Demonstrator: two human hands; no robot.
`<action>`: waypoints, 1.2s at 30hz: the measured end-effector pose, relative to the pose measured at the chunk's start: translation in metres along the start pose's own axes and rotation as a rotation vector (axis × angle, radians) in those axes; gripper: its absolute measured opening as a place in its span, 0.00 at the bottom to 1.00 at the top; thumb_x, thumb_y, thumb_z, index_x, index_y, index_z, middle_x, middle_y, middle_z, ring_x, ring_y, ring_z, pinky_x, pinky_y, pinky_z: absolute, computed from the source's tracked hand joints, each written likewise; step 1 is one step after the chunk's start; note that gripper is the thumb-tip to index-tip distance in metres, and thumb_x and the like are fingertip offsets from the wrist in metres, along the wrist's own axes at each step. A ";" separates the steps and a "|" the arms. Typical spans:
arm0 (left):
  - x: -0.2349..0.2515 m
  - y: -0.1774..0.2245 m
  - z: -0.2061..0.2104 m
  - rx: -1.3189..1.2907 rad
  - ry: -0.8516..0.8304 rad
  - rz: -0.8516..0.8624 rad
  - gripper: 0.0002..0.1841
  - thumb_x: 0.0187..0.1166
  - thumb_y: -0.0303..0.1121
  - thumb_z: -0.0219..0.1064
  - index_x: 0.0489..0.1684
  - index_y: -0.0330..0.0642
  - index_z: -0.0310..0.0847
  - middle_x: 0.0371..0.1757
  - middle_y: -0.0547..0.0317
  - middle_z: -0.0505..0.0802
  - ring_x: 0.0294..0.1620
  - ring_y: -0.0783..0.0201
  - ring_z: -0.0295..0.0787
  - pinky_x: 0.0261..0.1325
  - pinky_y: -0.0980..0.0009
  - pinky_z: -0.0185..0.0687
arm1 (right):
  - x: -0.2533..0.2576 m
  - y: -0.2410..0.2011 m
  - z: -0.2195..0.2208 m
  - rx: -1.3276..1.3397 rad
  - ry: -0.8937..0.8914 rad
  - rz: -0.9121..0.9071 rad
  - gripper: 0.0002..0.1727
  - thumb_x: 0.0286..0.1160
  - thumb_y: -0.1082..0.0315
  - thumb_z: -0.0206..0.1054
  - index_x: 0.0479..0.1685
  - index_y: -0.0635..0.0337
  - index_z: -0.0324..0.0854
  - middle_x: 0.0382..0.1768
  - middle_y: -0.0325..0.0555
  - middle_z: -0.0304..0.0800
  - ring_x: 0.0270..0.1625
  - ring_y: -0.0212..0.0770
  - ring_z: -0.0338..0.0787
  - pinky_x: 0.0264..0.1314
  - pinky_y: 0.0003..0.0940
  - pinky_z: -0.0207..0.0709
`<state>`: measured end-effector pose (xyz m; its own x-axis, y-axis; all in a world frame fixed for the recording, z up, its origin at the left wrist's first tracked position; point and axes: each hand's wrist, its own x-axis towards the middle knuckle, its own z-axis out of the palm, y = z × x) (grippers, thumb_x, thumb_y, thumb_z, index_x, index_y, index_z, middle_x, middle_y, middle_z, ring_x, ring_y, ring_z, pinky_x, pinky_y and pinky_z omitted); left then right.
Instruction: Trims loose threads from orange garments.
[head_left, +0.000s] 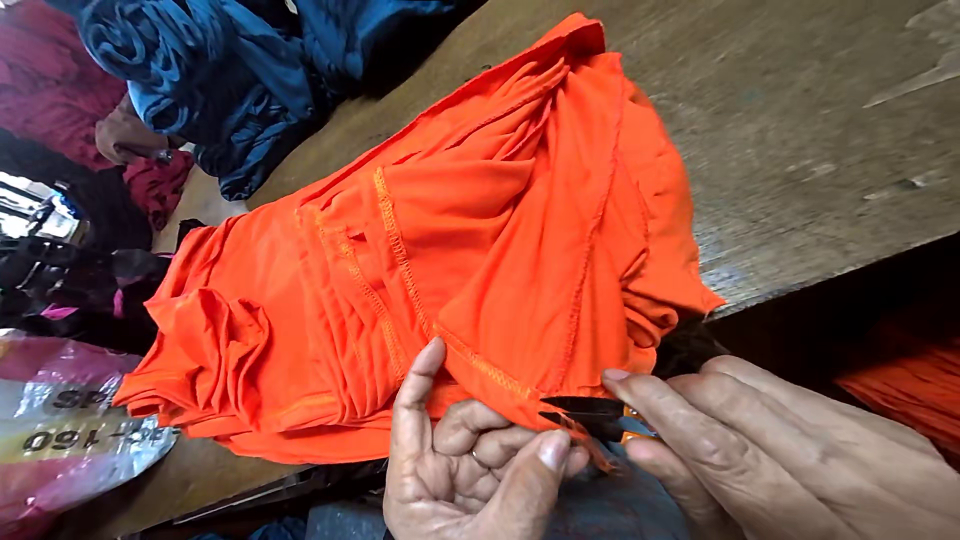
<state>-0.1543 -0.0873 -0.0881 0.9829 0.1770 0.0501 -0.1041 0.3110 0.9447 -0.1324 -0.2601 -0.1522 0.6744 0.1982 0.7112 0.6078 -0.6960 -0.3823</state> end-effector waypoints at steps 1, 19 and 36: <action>0.000 0.000 -0.001 -0.025 -0.005 -0.018 0.45 0.69 0.08 0.68 0.88 0.31 0.45 0.43 0.40 0.95 0.37 0.50 0.98 0.45 0.56 0.98 | 0.000 0.000 0.000 0.002 0.002 0.001 0.22 0.92 0.53 0.51 0.65 0.58 0.81 0.29 0.47 0.80 0.30 0.45 0.76 0.29 0.38 0.65; -0.003 -0.004 0.006 -0.160 0.060 -0.086 0.28 0.77 0.10 0.59 0.77 0.26 0.55 0.40 0.37 0.94 0.35 0.49 0.98 0.39 0.56 0.97 | -0.002 0.000 -0.004 -0.013 0.003 0.003 0.21 0.93 0.53 0.48 0.65 0.56 0.80 0.32 0.47 0.82 0.31 0.45 0.78 0.30 0.38 0.66; 0.000 -0.005 -0.003 -0.071 -0.021 0.079 0.15 0.77 0.15 0.67 0.61 0.29 0.83 0.43 0.37 0.95 0.34 0.52 0.98 0.36 0.59 0.97 | -0.007 0.004 -0.034 0.330 -0.245 -0.212 0.11 0.89 0.65 0.59 0.48 0.63 0.82 0.25 0.49 0.74 0.25 0.50 0.72 0.25 0.42 0.64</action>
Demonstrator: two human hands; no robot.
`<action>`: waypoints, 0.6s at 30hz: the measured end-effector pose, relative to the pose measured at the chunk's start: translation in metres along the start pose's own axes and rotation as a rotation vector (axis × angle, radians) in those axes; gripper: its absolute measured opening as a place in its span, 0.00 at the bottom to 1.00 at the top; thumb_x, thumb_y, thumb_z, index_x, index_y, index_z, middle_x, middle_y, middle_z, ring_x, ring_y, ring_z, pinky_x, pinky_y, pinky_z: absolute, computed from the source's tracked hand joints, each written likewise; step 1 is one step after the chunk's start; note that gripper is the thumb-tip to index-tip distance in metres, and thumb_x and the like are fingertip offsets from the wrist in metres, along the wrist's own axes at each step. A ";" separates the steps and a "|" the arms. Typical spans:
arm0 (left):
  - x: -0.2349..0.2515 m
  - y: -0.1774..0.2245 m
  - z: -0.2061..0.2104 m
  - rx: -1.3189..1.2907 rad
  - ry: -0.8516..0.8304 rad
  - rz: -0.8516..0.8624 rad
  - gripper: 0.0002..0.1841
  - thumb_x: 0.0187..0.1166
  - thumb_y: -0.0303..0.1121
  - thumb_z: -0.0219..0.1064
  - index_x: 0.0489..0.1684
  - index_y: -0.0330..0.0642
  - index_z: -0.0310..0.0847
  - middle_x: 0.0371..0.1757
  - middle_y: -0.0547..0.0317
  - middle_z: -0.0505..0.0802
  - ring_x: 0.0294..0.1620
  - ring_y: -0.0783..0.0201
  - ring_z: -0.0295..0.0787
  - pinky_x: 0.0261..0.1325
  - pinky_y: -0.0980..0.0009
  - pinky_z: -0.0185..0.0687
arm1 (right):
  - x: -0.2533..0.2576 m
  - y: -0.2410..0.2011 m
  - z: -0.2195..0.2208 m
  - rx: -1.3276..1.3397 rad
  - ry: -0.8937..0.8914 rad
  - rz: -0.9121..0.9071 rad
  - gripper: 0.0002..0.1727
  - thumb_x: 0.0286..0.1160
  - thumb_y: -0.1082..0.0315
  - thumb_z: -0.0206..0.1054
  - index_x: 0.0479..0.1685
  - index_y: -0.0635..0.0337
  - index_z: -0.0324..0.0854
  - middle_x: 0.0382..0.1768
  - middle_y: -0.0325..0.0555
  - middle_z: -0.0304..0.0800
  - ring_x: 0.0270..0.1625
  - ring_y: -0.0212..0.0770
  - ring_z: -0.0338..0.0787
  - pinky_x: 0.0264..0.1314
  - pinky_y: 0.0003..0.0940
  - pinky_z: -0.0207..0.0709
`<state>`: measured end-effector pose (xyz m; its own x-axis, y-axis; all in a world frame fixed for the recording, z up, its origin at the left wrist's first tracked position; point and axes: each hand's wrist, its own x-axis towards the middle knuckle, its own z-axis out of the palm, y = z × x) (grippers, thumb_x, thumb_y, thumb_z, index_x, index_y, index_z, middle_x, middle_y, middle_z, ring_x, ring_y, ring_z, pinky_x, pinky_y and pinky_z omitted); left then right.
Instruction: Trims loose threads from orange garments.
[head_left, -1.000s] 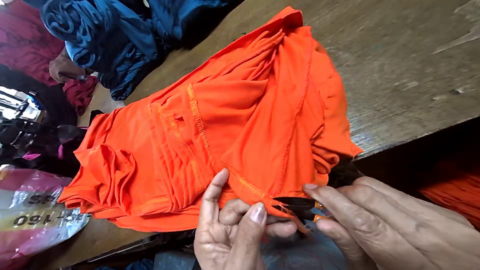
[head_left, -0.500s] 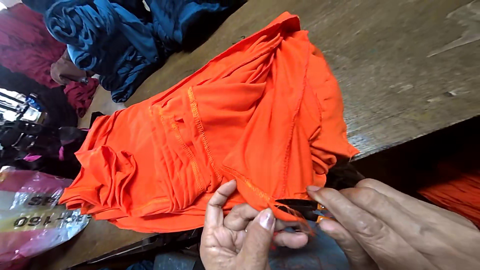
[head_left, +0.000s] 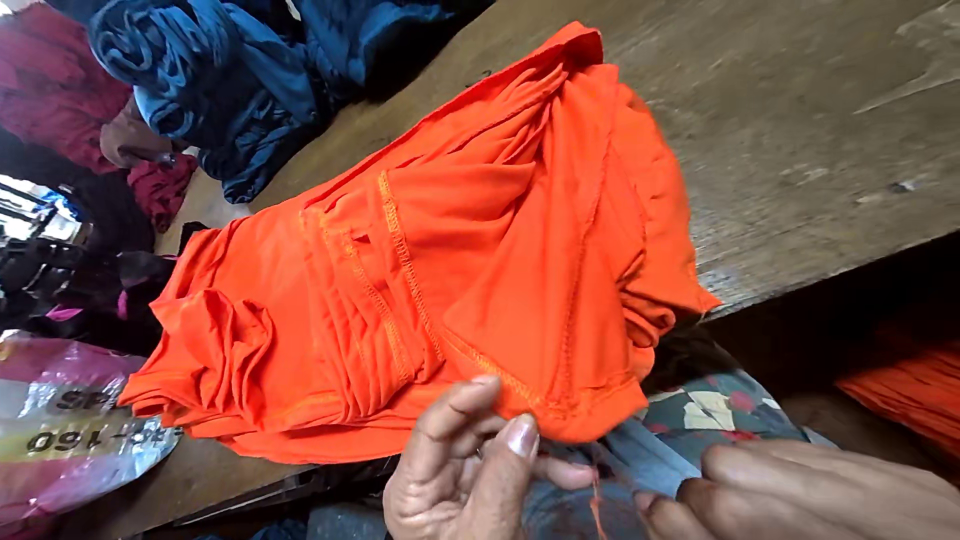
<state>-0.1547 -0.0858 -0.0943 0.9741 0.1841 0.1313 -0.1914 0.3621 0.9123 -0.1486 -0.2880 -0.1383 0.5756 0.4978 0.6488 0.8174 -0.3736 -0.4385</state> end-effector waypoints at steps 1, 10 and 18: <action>0.000 0.000 0.000 0.007 -0.008 0.000 0.11 0.78 0.16 0.67 0.55 0.27 0.87 0.44 0.38 0.95 0.36 0.53 0.98 0.37 0.60 0.97 | -0.001 0.002 0.000 -0.009 0.000 0.025 0.13 0.90 0.63 0.56 0.49 0.62 0.81 0.26 0.50 0.76 0.26 0.50 0.75 0.25 0.43 0.67; -0.004 0.006 0.004 0.036 -0.115 -0.095 0.16 0.78 0.16 0.67 0.63 0.25 0.85 0.53 0.38 0.95 0.46 0.53 0.98 0.53 0.58 0.96 | 0.016 0.023 0.030 -0.019 0.356 0.291 0.15 0.77 0.54 0.66 0.54 0.52 0.81 0.34 0.38 0.81 0.36 0.28 0.80 0.36 0.20 0.72; 0.051 0.025 -0.004 1.047 -0.382 0.715 0.02 0.73 0.31 0.76 0.33 0.50 0.91 0.57 0.63 0.87 0.64 0.69 0.82 0.69 0.73 0.78 | 0.029 0.032 0.017 0.363 0.349 0.270 0.07 0.82 0.62 0.63 0.46 0.52 0.83 0.38 0.30 0.86 0.42 0.18 0.84 0.43 0.12 0.80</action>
